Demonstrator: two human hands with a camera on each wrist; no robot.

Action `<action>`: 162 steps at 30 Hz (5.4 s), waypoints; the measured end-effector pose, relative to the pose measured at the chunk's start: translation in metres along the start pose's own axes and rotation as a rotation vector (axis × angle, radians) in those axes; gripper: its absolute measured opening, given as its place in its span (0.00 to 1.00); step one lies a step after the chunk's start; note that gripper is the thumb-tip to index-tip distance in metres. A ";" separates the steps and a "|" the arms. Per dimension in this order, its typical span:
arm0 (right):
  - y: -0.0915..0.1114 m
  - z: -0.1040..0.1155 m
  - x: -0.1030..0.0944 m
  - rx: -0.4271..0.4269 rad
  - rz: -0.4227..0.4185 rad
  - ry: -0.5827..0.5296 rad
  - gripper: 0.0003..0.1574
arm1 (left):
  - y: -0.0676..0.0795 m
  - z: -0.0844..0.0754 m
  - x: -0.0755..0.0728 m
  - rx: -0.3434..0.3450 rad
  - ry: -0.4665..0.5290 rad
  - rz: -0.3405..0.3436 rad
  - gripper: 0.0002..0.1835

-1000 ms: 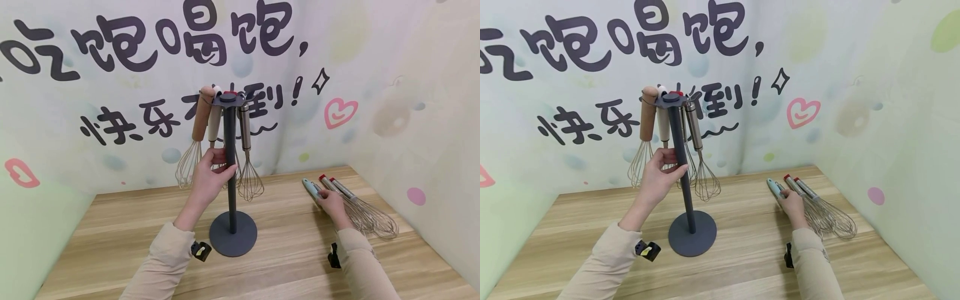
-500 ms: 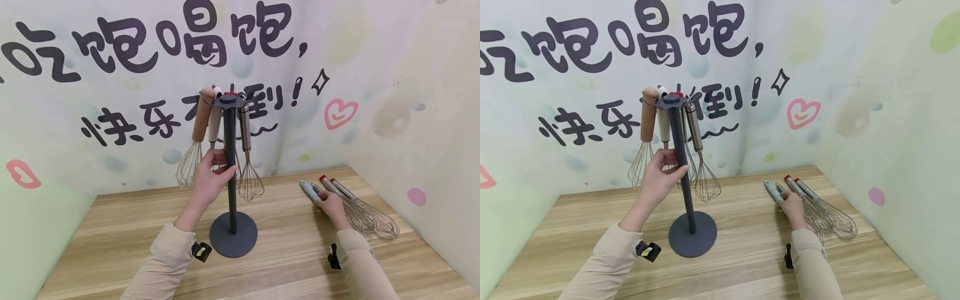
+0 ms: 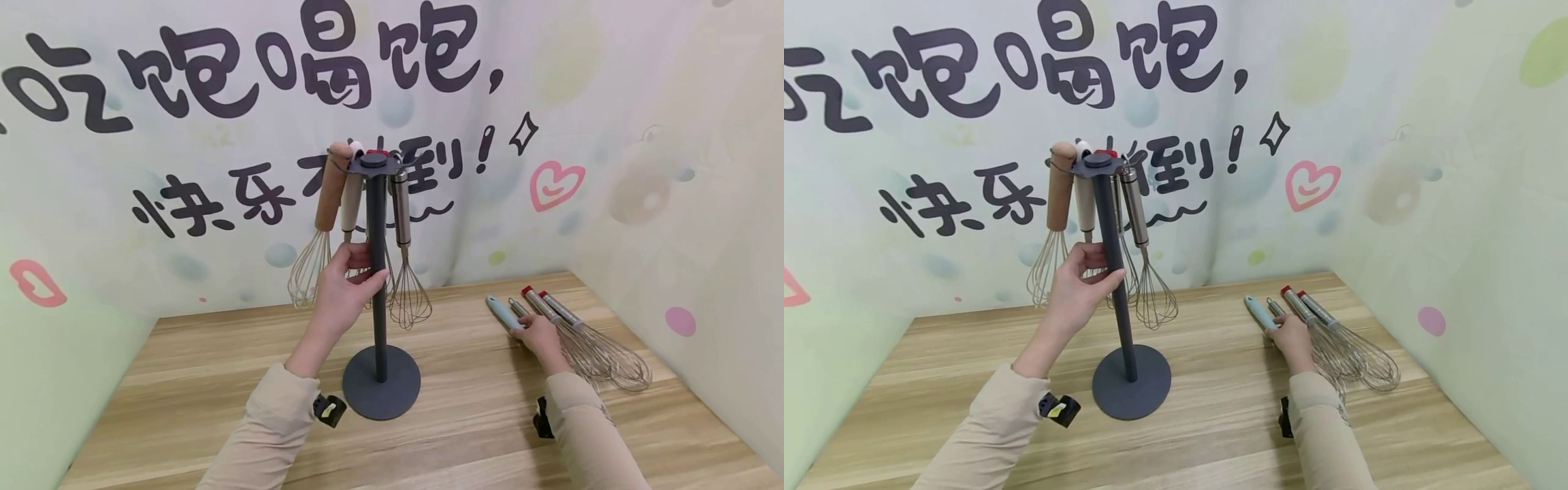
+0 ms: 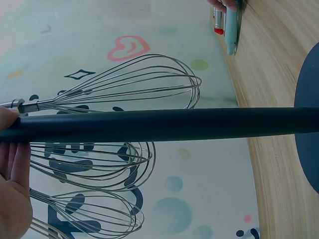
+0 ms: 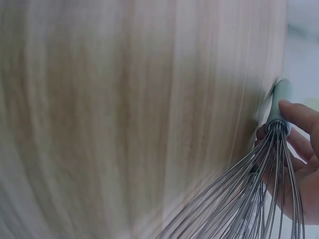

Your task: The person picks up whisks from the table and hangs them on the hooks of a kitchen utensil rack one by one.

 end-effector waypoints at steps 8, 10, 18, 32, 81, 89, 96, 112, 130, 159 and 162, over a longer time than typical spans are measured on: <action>-0.001 -0.002 0.000 0.012 -0.009 0.006 0.26 | 0.000 -0.001 0.001 0.006 -0.003 0.003 0.20; -0.001 -0.001 -0.001 0.016 -0.009 -0.004 0.26 | 0.000 -0.002 0.001 0.010 -0.005 0.001 0.20; 0.000 0.006 -0.006 0.022 -0.019 -0.067 0.24 | 0.001 -0.002 0.001 0.006 -0.007 -0.010 0.21; 0.002 0.029 -0.012 -0.057 -0.048 -0.195 0.24 | 0.001 -0.001 0.000 -0.013 -0.003 0.005 0.20; 0.035 0.162 -0.077 -0.220 -0.074 -0.686 0.28 | 0.000 0.000 0.001 0.001 -0.008 0.000 0.20; 0.052 0.187 -0.088 -0.297 -0.072 -0.730 0.27 | 0.001 0.001 0.001 -0.003 -0.008 0.005 0.21; 0.066 0.203 -0.095 -0.340 -0.051 -0.752 0.29 | 0.000 0.002 0.001 0.010 -0.016 -0.001 0.21; 0.087 0.227 -0.104 -0.447 -0.028 -0.816 0.28 | 0.001 -0.001 0.001 0.005 -0.021 -0.002 0.20; 0.107 0.243 -0.110 -0.579 -0.031 -0.889 0.23 | 0.000 0.001 0.001 0.010 -0.014 -0.007 0.22; 0.104 0.236 -0.110 -0.564 0.032 -0.817 0.23 | 0.001 0.003 0.001 0.004 -0.006 -0.005 0.21; 0.104 0.237 -0.110 -0.562 0.039 -0.806 0.25 | 0.001 0.004 0.001 0.007 0.000 -0.003 0.20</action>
Point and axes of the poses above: each hand's wrist, its own y-axis away from the middle knuckle, its own x-axis out of the palm, z = x × y, the point moved 5 cm from there along -y, towards the middle knuckle, and after that the axes turned 1 degree about z, right-handed, at the moved point
